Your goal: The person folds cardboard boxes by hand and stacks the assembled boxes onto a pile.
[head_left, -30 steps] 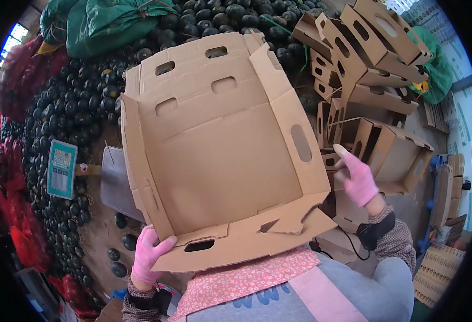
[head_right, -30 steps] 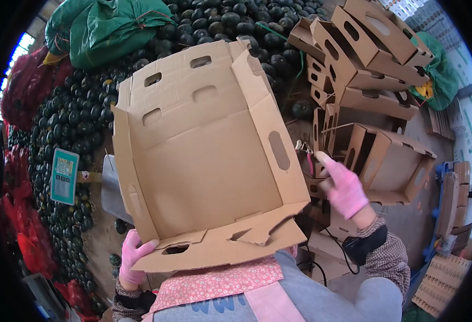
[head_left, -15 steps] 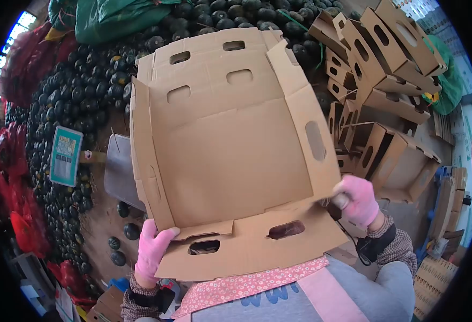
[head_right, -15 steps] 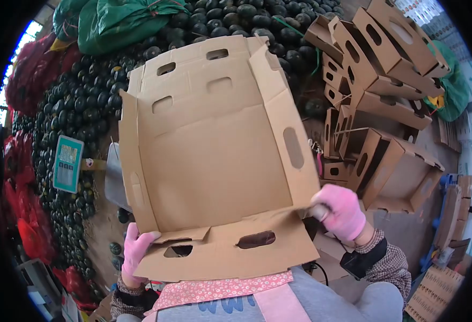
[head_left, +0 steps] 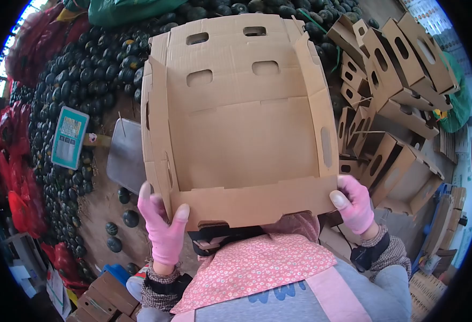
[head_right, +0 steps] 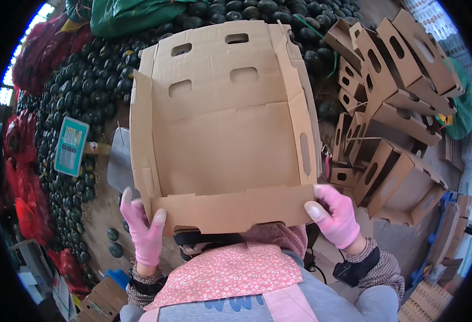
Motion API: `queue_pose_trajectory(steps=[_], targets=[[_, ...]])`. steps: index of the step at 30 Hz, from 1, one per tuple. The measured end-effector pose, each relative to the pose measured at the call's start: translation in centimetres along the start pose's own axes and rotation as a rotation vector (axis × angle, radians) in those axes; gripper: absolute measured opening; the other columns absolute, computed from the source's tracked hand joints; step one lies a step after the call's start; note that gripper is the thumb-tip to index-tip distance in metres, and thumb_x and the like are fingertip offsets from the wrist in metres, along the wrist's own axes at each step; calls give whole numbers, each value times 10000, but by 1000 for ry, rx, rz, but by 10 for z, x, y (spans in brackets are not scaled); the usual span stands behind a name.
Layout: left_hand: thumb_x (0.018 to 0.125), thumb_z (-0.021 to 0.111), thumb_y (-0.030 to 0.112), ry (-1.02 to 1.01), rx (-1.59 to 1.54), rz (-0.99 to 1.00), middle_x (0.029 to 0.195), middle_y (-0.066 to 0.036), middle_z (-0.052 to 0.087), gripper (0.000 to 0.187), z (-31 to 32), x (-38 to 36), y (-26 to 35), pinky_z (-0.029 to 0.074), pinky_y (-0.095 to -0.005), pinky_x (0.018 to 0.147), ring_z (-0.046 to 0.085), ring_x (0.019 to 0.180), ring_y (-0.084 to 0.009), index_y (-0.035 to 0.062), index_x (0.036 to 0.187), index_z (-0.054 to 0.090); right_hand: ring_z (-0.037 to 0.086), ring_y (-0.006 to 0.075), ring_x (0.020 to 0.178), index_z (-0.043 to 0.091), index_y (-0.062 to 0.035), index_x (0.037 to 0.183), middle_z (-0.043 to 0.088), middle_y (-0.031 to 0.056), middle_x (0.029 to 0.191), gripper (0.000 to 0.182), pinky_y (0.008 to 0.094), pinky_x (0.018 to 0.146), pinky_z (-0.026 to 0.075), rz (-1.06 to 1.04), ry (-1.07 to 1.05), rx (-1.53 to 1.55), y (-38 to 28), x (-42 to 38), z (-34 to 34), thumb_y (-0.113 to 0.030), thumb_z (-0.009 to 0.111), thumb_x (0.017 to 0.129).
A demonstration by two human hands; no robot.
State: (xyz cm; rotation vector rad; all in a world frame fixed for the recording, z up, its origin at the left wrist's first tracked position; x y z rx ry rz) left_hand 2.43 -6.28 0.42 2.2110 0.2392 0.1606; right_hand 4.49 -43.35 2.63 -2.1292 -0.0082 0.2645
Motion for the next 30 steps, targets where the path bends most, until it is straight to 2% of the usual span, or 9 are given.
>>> queue_pose_trajectory(steps=[3, 6, 14, 17, 19, 21, 23, 25, 30], targets=[[802, 670, 74, 134, 593, 483, 1126, -126, 551, 333, 3, 12, 20, 462, -386, 897, 561, 1000, -295, 33, 1126, 607, 510, 193, 726, 593, -16, 1151, 552, 75, 895, 374, 286, 676, 446, -406, 30, -408, -23, 5, 17, -315, 583, 927], [783, 706, 229, -305, 451, 776, 997, -65, 593, 332, 8, 28, 28, 498, -353, 773, 599, 879, -246, 98, 1074, 614, 542, 211, 861, 595, -41, 1142, 544, 69, 944, 341, 332, 777, 474, -835, -48, -793, -36, 15, 37, -266, 581, 887], [802, 626, 199, -1229, 645, 754, 895, -83, 597, 311, 19, 39, 37, 551, -396, 655, 656, 815, -273, 124, 1101, 587, 631, 336, 1000, 613, -51, 1004, 645, 161, 968, 249, 429, 824, 528, -428, -1200, -616, -41, 62, 55, -228, 645, 831], [793, 645, 172, -1265, 623, 706, 924, -115, 602, 259, 22, 38, 38, 562, -418, 669, 667, 828, -319, 105, 1029, 562, 635, 337, 955, 616, -62, 1082, 643, 181, 985, 317, 409, 833, 518, -638, -432, -295, -60, 100, -2, -265, 690, 852], [764, 669, 106, -1459, 710, 575, 1048, -120, 619, 421, 25, 45, 52, 550, -398, 821, 658, 960, -308, 77, 1165, 545, 636, 294, 944, 574, -56, 1187, 640, 146, 1016, 464, 367, 839, 505, -328, 415, -183, -44, 132, -18, -208, 743, 783], [802, 727, 186, -1299, 258, 938, 1098, -152, 642, 554, 8, 73, 59, 504, -386, 894, 625, 1000, -295, 16, 1286, 519, 619, 240, 1040, 529, -30, 1245, 624, 126, 1111, 564, 345, 916, 481, 33, 302, 223, 4, 168, -21, -160, 758, 746], [881, 655, 246, -536, 104, 804, 1302, -172, 552, 544, -7, 116, 72, 403, -411, 1040, 484, 1252, -340, 35, 1356, 496, 584, 229, 1136, 494, -7, 1273, 596, 124, 1215, 620, 349, 991, 451, -259, 178, 637, 59, 192, 8, -161, 749, 730], [902, 630, 203, 51, 53, 441, 1240, -147, 574, 464, 8, 166, 11, 420, -387, 1008, 514, 1199, -288, 33, 1318, 514, 562, 254, 1195, 497, -14, 1288, 563, 147, 1284, 617, 356, 1051, 413, -374, 198, 282, 80, 190, 16, -179, 728, 740], [922, 610, 158, -442, -471, -126, 1129, -109, 594, 361, 56, 226, -70, 442, -350, 943, 547, 1094, -223, 35, 1253, 539, 508, 250, 1256, 552, -4, 1320, 590, 137, 1302, 529, 349, 1091, 362, -357, -226, 451, 58, 181, 15, -104, 625, 806]])
Point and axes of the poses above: each hand's wrist, its own x-axis towards the middle knuckle, its own z-axis out of the palm, y = z × x, the point moved 1 cm from there along x, towards the middle knuckle
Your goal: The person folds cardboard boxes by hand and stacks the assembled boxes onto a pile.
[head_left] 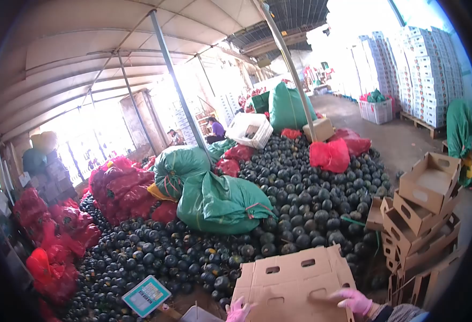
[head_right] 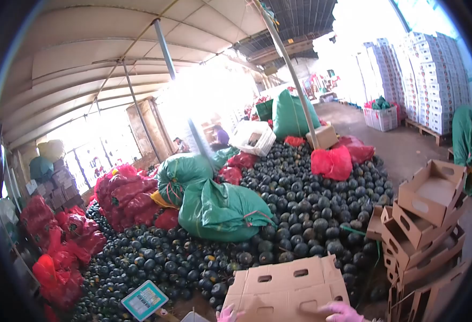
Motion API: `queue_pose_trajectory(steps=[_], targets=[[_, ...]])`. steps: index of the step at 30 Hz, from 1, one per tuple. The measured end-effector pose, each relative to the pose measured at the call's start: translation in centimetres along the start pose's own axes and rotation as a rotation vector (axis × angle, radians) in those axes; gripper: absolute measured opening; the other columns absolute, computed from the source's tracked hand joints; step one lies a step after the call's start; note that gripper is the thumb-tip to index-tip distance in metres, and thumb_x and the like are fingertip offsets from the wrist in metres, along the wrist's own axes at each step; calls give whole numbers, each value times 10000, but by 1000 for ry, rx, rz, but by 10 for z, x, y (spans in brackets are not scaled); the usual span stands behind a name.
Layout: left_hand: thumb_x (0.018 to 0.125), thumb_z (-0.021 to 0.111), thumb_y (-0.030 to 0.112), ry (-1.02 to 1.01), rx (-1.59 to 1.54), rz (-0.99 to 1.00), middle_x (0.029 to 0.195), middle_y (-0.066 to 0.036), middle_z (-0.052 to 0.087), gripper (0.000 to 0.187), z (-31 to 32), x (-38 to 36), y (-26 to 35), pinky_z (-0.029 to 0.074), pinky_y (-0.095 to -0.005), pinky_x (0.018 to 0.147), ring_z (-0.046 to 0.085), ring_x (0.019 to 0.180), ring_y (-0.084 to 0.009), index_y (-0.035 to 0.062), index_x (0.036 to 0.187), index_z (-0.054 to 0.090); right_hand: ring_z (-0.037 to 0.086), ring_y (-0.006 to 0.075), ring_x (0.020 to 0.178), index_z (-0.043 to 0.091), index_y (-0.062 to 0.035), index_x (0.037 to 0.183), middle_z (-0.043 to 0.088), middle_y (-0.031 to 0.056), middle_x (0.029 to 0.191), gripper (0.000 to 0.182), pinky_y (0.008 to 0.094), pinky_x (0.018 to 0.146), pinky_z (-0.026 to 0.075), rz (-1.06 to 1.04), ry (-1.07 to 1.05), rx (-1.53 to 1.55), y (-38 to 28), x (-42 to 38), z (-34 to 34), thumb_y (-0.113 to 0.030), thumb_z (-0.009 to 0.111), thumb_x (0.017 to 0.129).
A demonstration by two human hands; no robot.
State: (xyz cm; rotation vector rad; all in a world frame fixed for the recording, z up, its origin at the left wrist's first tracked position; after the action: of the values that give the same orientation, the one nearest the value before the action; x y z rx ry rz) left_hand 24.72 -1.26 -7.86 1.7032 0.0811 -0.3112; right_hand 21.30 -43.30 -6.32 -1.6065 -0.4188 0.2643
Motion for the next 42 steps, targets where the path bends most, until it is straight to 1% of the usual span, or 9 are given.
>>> queue_pose_trajectory(steps=[5, 12, 15, 20, 27, 33, 37, 39, 42], targets=[[918, 617, 155, -122, 71, 175, 1047, -90, 590, 320, 16, -20, 3, 451, -329, 888, 553, 1008, -202, 41, 1210, 549, 511, 298, 1185, 718, -44, 931, 628, 123, 1181, 260, 386, 1041, 359, -162, 105, -141, -6, -3, 5, -223, 531, 918], [879, 677, 159, 278, 416, 440, 816, -18, 519, 235, 16, -69, 43, 440, -274, 709, 491, 753, -125, 61, 1063, 568, 479, 291, 1193, 652, -55, 1129, 574, 120, 1221, 284, 380, 1039, 358, -184, 385, -509, -32, 2, 16, -158, 623, 866], [846, 725, 190, 443, 83, 385, 849, -14, 528, 287, 46, -95, 95, 453, -263, 690, 486, 735, -113, 60, 1058, 582, 466, 277, 1220, 570, -33, 1237, 561, 100, 1261, 414, 369, 1072, 339, -80, 358, 430, -20, -4, 29, -122, 637, 838], [814, 768, 319, -305, -90, 411, 1220, -120, 591, 424, 4, -102, 92, 414, -371, 981, 553, 1114, -226, 45, 1111, 639, 522, 243, 1096, 611, -34, 990, 596, 101, 1103, 254, 400, 970, 408, -101, 35, 439, -12, -14, 2, -283, 595, 940], [678, 802, 450, -475, 964, 437, 1114, -185, 635, 659, 32, -75, 138, 512, -385, 837, 625, 1014, -325, 49, 1159, 596, 608, 341, 1084, 566, -69, 1255, 661, 159, 1085, 506, 433, 911, 500, 94, -523, -1153, -130, 37, 41, -335, 654, 833], [833, 635, 289, -406, 1385, 643, 814, -121, 648, 225, 63, -35, 91, 526, -432, 612, 658, 728, -319, 97, 937, 581, 693, 359, 793, 620, -83, 945, 692, 145, 803, 175, 458, 643, 554, -148, -367, -1285, -59, 44, 57, -198, 621, 813], [890, 611, 309, -416, 1255, 755, 825, -110, 665, 249, 67, -48, 94, 524, -408, 622, 655, 701, -273, 82, 993, 610, 679, 327, 709, 585, -118, 941, 658, 97, 714, 123, 445, 555, 529, -226, -291, -1266, -29, 31, 64, -179, 585, 834], [908, 626, 298, -349, 648, 169, 1013, -132, 667, 340, 52, -56, 104, 525, -387, 768, 647, 902, -255, 29, 1115, 607, 676, 337, 701, 575, -140, 968, 657, 93, 718, 140, 439, 560, 526, -143, -323, -1255, -66, 18, 50, -165, 586, 831], [855, 698, 233, 178, 310, 386, 1323, -196, 508, 628, 43, -82, 88, 416, -405, 1016, 489, 1207, -288, -34, 1361, 438, 659, 322, 748, 568, -152, 997, 644, 80, 782, 166, 431, 574, 529, -121, -3, -1246, -97, -25, 17, -168, 586, 833]])
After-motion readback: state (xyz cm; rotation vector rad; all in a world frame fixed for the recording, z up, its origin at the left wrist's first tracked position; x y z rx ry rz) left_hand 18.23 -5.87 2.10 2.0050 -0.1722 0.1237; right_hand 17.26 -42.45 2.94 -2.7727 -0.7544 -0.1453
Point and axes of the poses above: each hand's wrist, its own x-axis towards the middle knuckle, its own z-axis out of the palm, y = z × x, the point moved 1 cm from there along x, towards the middle knuckle
